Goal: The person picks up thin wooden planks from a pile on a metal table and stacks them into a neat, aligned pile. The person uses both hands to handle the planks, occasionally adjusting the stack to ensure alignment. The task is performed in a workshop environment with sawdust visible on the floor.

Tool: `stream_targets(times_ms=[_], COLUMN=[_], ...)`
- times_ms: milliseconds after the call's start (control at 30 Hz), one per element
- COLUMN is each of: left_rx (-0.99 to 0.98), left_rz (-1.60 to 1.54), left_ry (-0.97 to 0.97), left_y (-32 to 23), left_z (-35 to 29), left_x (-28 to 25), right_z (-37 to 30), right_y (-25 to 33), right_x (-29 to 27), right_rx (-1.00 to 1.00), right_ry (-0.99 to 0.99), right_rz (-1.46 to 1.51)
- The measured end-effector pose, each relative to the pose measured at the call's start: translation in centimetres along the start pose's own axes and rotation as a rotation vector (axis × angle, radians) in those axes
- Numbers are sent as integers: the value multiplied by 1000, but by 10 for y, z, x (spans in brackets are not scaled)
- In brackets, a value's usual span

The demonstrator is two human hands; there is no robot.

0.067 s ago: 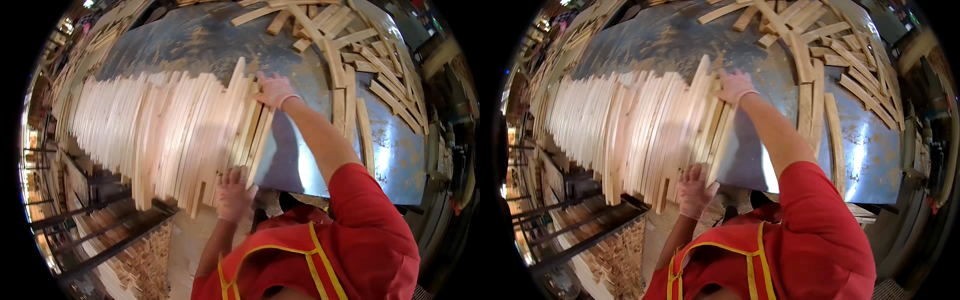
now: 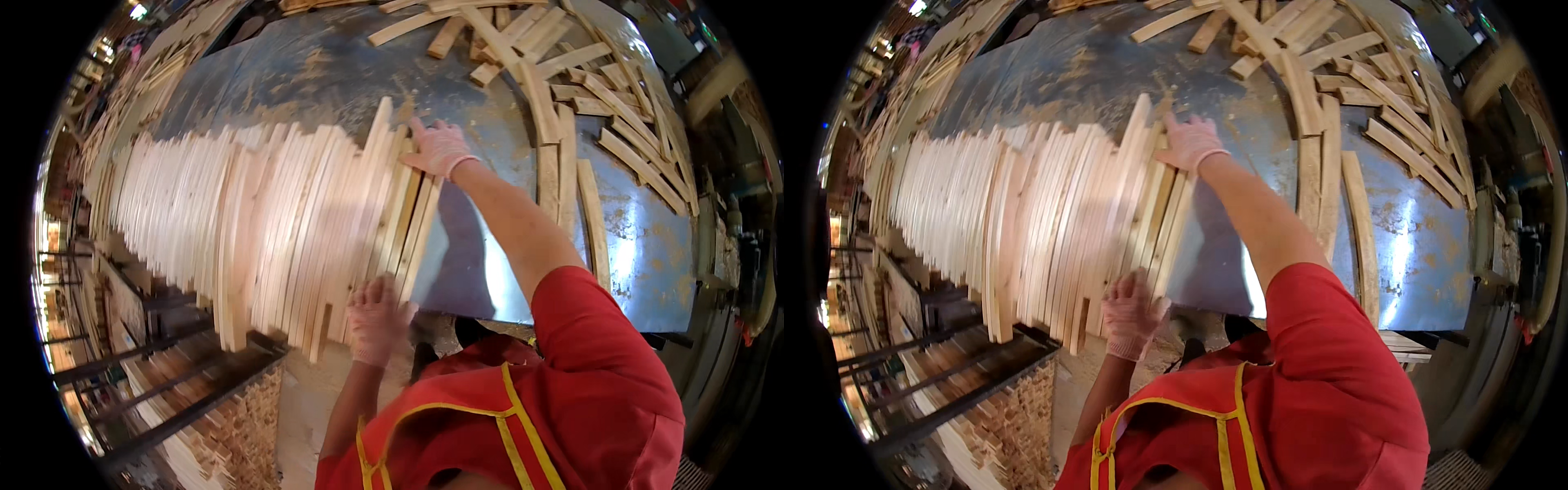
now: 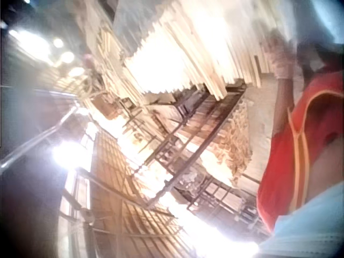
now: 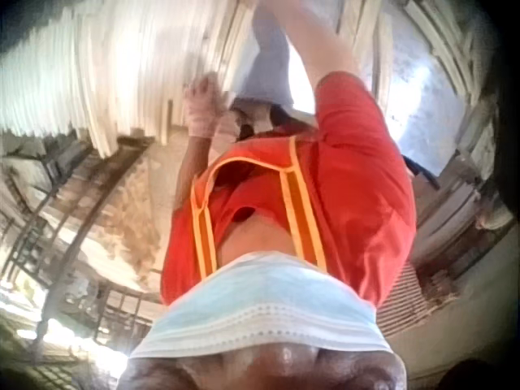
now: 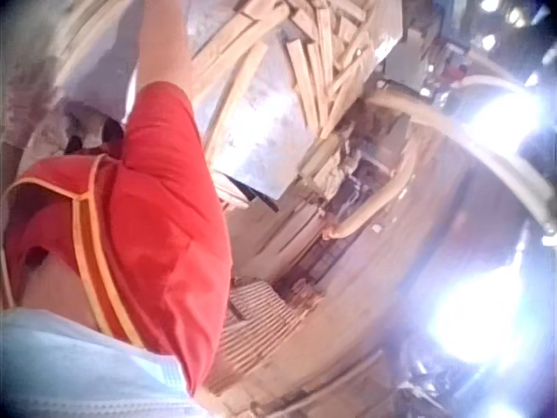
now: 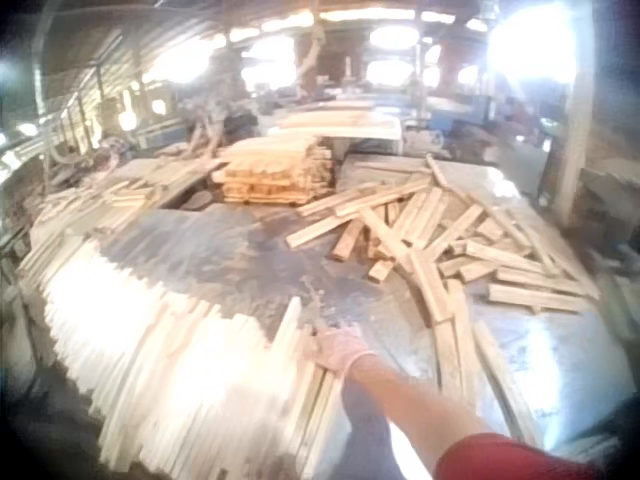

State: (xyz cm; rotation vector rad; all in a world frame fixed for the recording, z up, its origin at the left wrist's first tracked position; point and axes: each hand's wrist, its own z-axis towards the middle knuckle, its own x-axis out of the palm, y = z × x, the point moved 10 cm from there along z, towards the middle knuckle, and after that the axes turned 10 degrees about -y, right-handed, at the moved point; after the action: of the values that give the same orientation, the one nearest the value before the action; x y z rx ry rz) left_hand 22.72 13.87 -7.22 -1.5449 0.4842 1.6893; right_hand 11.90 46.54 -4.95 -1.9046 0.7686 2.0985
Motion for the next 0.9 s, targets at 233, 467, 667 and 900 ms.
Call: stream_targets(times_ms=[233,467,667,900], left_rx=[-317,-362,-423,-474], left_rz=[29,155,197,-22], left_ry=[146,89,108,131], left_y=[23,25,107,175], left_z=[60,142,64,24], left_x=[14,-65,-40,-28], right_z=[-9,-37,-116,-347], right_y=[-86,-316,-238,-52], right_x=[-75,-47,-39,113], right_rx=[50,567,699,704], right_ry=[-416,-311,-62,179], right_rz=[322,-65,844,1410])
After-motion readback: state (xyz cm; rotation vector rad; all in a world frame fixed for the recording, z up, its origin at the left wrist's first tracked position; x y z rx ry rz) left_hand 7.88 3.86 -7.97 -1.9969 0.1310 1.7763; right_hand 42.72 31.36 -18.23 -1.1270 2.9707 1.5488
